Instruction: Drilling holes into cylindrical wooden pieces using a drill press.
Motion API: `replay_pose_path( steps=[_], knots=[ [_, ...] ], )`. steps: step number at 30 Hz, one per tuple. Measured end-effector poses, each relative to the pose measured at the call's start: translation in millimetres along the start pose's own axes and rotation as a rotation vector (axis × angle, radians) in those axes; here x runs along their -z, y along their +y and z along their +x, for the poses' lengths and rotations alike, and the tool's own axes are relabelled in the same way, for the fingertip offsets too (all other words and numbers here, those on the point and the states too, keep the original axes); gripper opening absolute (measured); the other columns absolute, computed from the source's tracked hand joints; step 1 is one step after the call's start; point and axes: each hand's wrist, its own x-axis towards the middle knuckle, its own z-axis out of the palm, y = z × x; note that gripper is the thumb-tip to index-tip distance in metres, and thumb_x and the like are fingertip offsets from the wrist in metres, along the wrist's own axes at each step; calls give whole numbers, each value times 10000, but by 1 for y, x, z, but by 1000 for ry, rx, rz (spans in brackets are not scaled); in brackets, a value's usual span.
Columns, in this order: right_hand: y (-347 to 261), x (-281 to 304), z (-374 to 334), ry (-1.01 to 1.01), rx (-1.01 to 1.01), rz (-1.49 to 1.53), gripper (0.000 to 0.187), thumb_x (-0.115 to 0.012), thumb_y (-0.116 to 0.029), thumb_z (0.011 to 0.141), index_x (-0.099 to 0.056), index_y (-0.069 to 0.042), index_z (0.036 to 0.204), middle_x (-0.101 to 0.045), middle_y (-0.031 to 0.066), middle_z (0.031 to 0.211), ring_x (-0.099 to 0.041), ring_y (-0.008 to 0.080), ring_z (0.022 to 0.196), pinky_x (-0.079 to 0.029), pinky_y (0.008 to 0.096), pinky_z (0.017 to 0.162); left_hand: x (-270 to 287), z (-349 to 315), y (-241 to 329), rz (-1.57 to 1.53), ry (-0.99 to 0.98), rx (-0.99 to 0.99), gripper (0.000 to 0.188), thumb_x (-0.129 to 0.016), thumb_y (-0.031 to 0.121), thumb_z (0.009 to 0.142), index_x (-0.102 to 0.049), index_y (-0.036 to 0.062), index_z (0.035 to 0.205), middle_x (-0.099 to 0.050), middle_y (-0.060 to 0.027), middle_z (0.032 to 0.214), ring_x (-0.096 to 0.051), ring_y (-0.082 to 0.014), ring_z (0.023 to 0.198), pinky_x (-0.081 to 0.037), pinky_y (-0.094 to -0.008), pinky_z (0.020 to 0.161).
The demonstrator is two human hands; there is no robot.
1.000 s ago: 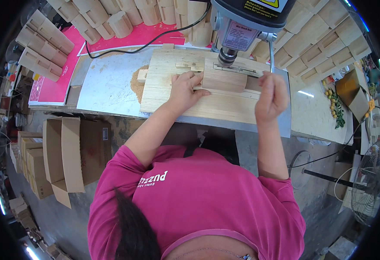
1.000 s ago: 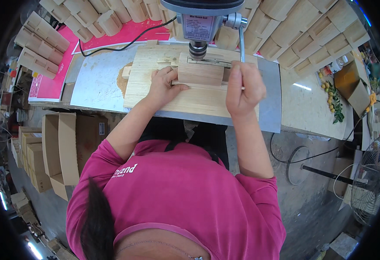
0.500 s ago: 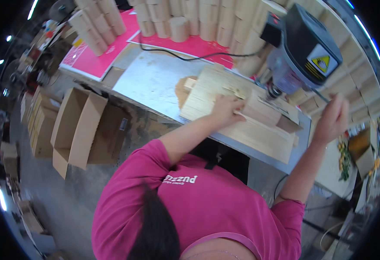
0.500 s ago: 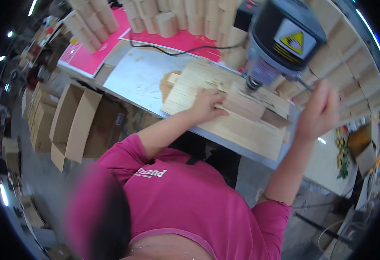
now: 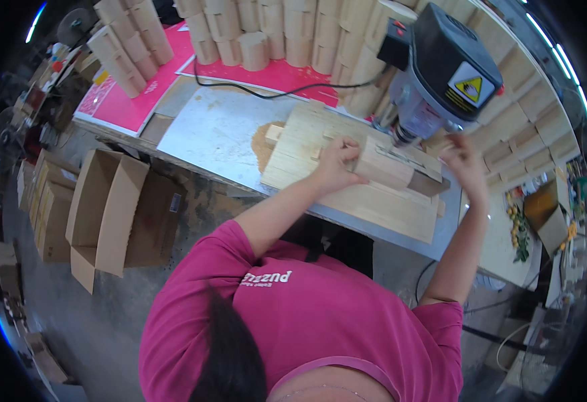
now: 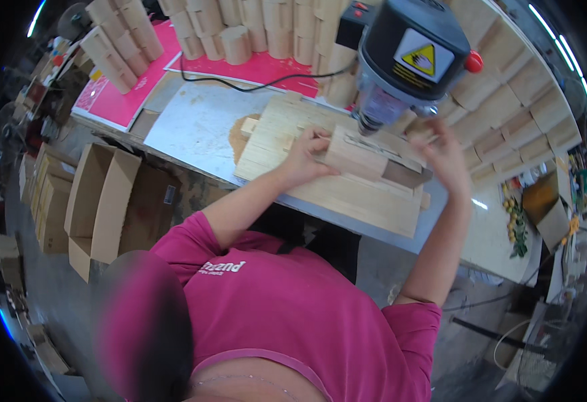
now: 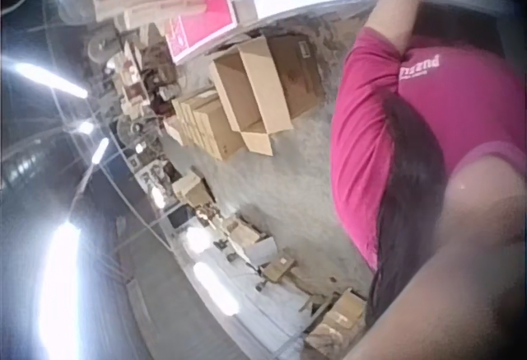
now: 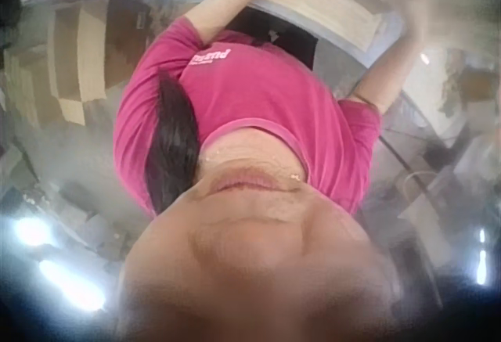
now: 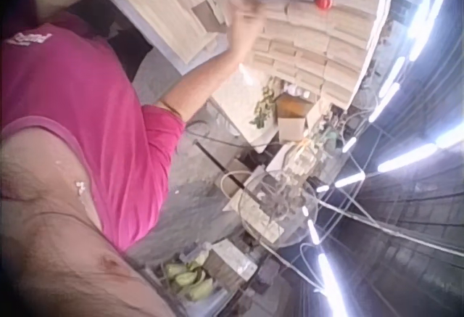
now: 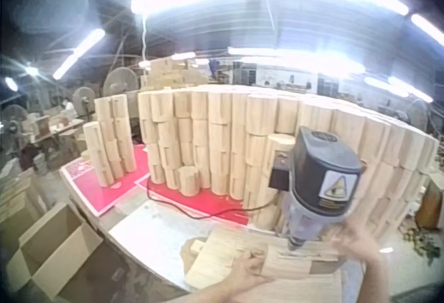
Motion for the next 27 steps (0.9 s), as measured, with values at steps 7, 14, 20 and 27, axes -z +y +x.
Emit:
replay_pose_path(
  steps=[7, 14, 20, 27],
  knots=[
    [-30, -26, -66, -210, -405, 227, 222, -688, -38, 713, -625, 22, 917, -611, 69, 797, -528, 125, 726, -425, 263, 672, 52, -1, 21, -57, -171, -39, 478, -859, 146, 488, -627, 23, 887, -413, -121, 1196, -469, -264, 1055, -405, -360, 909],
    [-45, -33, -98, -104, -332, 200, 219, -715, -29, 665, -631, 19, 861, -613, 72, 779, -549, 165, 732, -420, 267, 683, 192, -4, 60, -312, -233, 294, 414, -793, -1, 567, -623, 13, 945, -373, -82, 1287, -424, -200, 1184, -435, -330, 914],
    [-22, -42, -120, 22, -365, 295, 323, -728, -40, 644, -613, -4, 944, -585, 62, 870, -531, 174, 828, -414, 278, 767, 277, -15, 55, 303, 54, 326, 447, -800, 48, 548, -606, -35, 942, -406, -84, 1256, -438, -217, 1157, -433, -327, 905],
    [-14, -72, -132, 210, -473, 518, 669, -743, -94, 646, -442, -46, 1242, -538, 72, 996, -515, 197, 946, -398, 317, 885, 301, -49, -36, 577, 375, 218, 602, -807, 116, 498, -586, 73, 1057, -420, -130, 1172, -473, -284, 1080, -415, -353, 916]
  ],
)
